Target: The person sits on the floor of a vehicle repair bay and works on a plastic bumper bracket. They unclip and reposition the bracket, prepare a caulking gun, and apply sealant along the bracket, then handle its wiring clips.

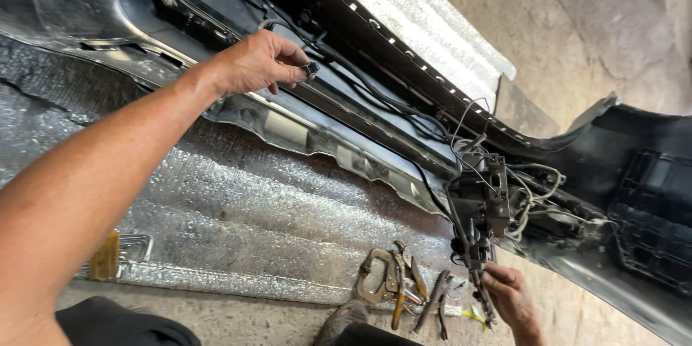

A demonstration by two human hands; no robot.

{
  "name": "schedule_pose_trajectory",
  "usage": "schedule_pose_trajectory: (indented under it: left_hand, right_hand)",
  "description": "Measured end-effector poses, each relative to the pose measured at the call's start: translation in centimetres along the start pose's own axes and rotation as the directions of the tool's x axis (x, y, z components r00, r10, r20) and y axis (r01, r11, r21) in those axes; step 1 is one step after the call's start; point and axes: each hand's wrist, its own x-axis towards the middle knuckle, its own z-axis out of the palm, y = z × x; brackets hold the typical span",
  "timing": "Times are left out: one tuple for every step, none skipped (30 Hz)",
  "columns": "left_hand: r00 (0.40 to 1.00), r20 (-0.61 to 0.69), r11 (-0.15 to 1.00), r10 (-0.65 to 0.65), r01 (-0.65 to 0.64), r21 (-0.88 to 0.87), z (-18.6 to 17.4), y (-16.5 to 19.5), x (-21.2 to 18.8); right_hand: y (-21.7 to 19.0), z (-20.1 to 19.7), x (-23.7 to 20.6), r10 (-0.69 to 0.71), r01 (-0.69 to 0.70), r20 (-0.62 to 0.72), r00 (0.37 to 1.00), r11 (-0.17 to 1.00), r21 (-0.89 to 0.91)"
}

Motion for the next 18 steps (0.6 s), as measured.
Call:
schedule_pose_trajectory:
  left_hand:
    - [1.000, 0.004, 1.000, -0.007, 0.007, -0.002, 0.2, 0.1, -0.1]
    - [1.000, 0.002, 1.000, -0.004, 0.004, 0.008, 0.4, 0.2, -0.2]
    - [1.000, -0.004, 1.000, -0.004, 0.004, 0.018, 0.5, 0.2, -0.4]
    - [1.000, -0.011, 1.000, -0.004, 0.004, 0.026, 0.6, 0.2, -0.5]
    - [1.000, -0.013, 1.000, -0.002, 0.002, 0.024, 0.8, 0.2, -0.6]
    - [1.000, -0.016, 1.000, -0.001, 0.002, 0.020, 0.9, 0.2, -0.6]
    - [1.000, -0.021, 1.000, 0.002, -0.002, 0.020, 1.0, 0.3, -0.5]
    - [1.000, -0.024, 1.000, 0.004, -0.004, 0.018, 1.1, 0.3, -0.5]
    - [1.000, -0.024, 1.000, 0.006, -0.005, 0.019, 1.2, 0.3, -0.4]
    - [1.000, -0.027, 1.000, 0.007, -0.006, 0.024, 1.2, 0.3, -0.4]
    - [1.000, -0.026, 0.999, 0.013, -0.013, 0.030, 1.3, 0.3, -0.3]
    - [1.000, -0.023, 0.999, 0.017, -0.016, 0.037, 1.4, 0.2, -0.3]
    - [1.000, -0.021, 0.999, 0.020, -0.019, 0.043, 1.5, 0.1, -0.3]
    - [1.000, -0.012, 0.999, 0.005, -0.004, 0.033, 1.6, 0.0, -0.3]
    - [1.000, -0.003, 1.000, -0.010, 0.010, 0.024, 1.6, -0.2, -0.3]
    - [1.000, 0.006, 1.000, -0.025, 0.025, 0.016, 1.7, -0.3, -0.3]
    - [0.999, 0.014, 0.999, -0.030, 0.030, 0.015, 1.7, -0.4, -0.4]
    - [0.999, 0.020, 0.999, -0.034, 0.034, 0.015, 1.8, -0.5, -0.4]
  right_hand:
    - [0.2, -0.1, -0.1, -0.023, 0.021, 0.035, 0.999, 0.998, 0.054]
    - [0.4, -0.2, -0.2, -0.045, 0.038, 0.071, 0.996, 0.993, 0.110]
    - [0.7, -0.4, -0.2, -0.070, 0.051, 0.111, 0.991, 0.985, 0.164]
    - [1.0, -0.5, -0.2, -0.050, 0.039, 0.068, 0.996, 0.986, 0.163]
    - [1.4, -0.4, -0.1, -0.027, 0.023, 0.023, 0.999, 0.986, 0.162]
    - [1.6, -0.5, -0.2, -0.003, 0.007, -0.022, 1.000, 0.987, 0.161]
    - [1.8, -0.5, -0.3, 0.013, -0.008, -0.029, 0.999, 0.983, 0.182]
    - [2.0, -0.4, -0.3, 0.028, -0.020, -0.039, 0.999, 0.978, 0.206]
    - [2.1, -0.3, -0.5, 0.044, -0.031, -0.049, 0.998, 0.972, 0.234]
    - [2.1, -0.2, -0.7, 0.024, -0.020, -0.019, 1.000, 0.974, 0.225]
    - [2.0, -0.1, -0.9, 0.005, -0.008, 0.014, 1.000, 0.976, 0.216]
    - [1.8, 0.1, -1.2, -0.012, 0.002, 0.047, 0.999, 0.978, 0.209]
    - [1.7, 0.4, -1.4, -0.004, -0.005, 0.044, 0.999, 0.983, 0.183]
    - [1.5, 0.6, -1.6, 0.006, -0.012, 0.039, 0.999, 0.987, 0.158]
    - [1.3, 0.9, -1.8, 0.016, -0.020, 0.034, 0.999, 0.991, 0.133]
    - [1.1, 1.2, -2.0, 0.024, -0.024, 0.010, 1.000, 0.994, 0.107]
    - [1.0, 1.6, -2.2, 0.031, -0.029, -0.014, 0.999, 0.996, 0.083]
    - [0.9, 1.9, -2.3, 0.036, -0.034, -0.037, 0.999, 0.998, 0.059]
